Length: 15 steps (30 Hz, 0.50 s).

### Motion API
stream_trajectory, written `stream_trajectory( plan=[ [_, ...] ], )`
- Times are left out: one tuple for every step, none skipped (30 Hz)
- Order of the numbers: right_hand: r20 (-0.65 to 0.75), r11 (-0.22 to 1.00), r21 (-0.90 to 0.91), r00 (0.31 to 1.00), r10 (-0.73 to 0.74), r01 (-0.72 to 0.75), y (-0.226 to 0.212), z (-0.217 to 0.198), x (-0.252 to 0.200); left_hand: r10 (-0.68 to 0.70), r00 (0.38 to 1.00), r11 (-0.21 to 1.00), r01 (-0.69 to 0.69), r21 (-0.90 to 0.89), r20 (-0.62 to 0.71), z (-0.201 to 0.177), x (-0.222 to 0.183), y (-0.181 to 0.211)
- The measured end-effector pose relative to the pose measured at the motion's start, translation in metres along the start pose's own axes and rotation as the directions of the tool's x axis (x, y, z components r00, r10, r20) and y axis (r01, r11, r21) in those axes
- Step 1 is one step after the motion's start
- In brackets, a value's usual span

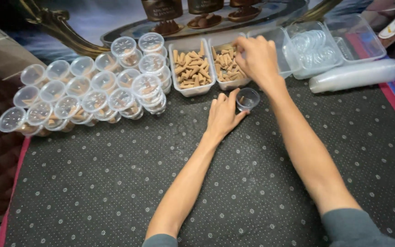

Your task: Filling small plastic containers with incense cones and then capping them with lids.

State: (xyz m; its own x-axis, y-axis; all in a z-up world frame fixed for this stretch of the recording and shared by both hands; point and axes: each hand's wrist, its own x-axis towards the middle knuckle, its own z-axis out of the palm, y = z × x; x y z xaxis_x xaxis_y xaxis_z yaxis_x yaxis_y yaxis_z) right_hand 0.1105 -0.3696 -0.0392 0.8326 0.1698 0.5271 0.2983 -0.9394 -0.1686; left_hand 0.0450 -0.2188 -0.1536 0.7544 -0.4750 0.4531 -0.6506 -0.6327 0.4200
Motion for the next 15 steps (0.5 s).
stream_trajectory(
  plan=[
    [0.0, 1.0, -0.003, 1.0, 0.004, -0.004, 0.003, -0.003, -0.016, 0.003, 1.0, 1.0, -0.003, -0.003, 0.002, 0.0, 0.0, -0.001],
    [-0.017, 1.0, -0.008, 1.0, -0.016, 0.016, 0.005, -0.006, -0.033, -0.03, 0.999, 0.999, 0.031, -0.013, 0.028, 0.0, -0.001, -0.002],
    [-0.029, 0.999, -0.014, 0.999, -0.038, 0.037, 0.008, -0.009, -0.05, -0.067, 0.996, 0.997, 0.068, -0.024, 0.056, 0.0, -0.002, -0.002],
    [-0.024, 0.999, -0.017, 0.999, -0.034, 0.034, 0.009, -0.01, -0.063, -0.066, 0.996, 0.997, 0.068, -0.03, 0.059, -0.001, -0.003, 0.0],
    [0.016, 0.995, -0.087, 0.999, -0.044, 0.045, 0.009, -0.011, -0.074, -0.071, 0.995, 0.997, 0.073, -0.024, 0.065, -0.002, -0.003, 0.001],
    [0.056, 0.986, -0.155, 0.997, -0.051, 0.059, 0.01, -0.012, -0.085, -0.076, 0.995, 0.997, 0.078, -0.018, 0.07, -0.004, -0.002, 0.001],
    [0.053, 0.986, -0.159, 0.997, -0.052, 0.06, 0.01, -0.009, -0.09, -0.073, 0.995, 0.997, 0.075, -0.018, 0.067, -0.002, -0.002, 0.0],
    [0.08, 0.983, -0.176, 0.996, -0.029, 0.043, 0.011, -0.006, -0.095, -0.063, 0.997, 0.998, 0.063, -0.01, 0.052, 0.0, -0.001, -0.001],
    [0.11, 0.981, -0.191, 0.994, -0.004, 0.025, 0.01, -0.002, -0.1, -0.054, 0.998, 0.999, 0.055, -0.002, 0.041, 0.002, -0.002, -0.003],
    [0.11, 0.981, -0.191, 0.994, -0.003, 0.025, 0.012, 0.001, -0.103, -0.054, 0.998, 0.999, 0.054, -0.002, 0.042, 0.004, -0.003, -0.002],
    [0.139, 0.977, -0.212, 0.99, -0.004, 0.034, 0.012, 0.005, -0.104, -0.055, 0.997, 0.998, 0.056, -0.006, 0.044, 0.003, -0.003, -0.002],
    [0.169, 0.971, -0.234, 0.986, -0.004, 0.044, 0.013, 0.009, -0.104, -0.057, 0.997, 0.998, 0.057, -0.01, 0.046, 0.003, -0.003, -0.002],
    [0.17, 0.972, -0.233, 0.985, -0.005, 0.045, 0.012, 0.009, -0.105, -0.059, 0.997, 0.998, 0.059, -0.01, 0.046, 0.004, -0.003, -0.002],
    [0.195, 0.971, -0.236, 0.981, 0.001, 0.046, 0.011, 0.01, -0.105, -0.065, 0.997, 0.998, 0.064, 0.003, 0.046, 0.005, -0.004, -0.002],
    [0.214, 0.97, -0.24, 0.977, 0.007, 0.045, 0.01, 0.011, -0.104, -0.067, 0.997, 0.998, 0.066, 0.019, 0.045, 0.005, -0.003, -0.003]
  ],
)
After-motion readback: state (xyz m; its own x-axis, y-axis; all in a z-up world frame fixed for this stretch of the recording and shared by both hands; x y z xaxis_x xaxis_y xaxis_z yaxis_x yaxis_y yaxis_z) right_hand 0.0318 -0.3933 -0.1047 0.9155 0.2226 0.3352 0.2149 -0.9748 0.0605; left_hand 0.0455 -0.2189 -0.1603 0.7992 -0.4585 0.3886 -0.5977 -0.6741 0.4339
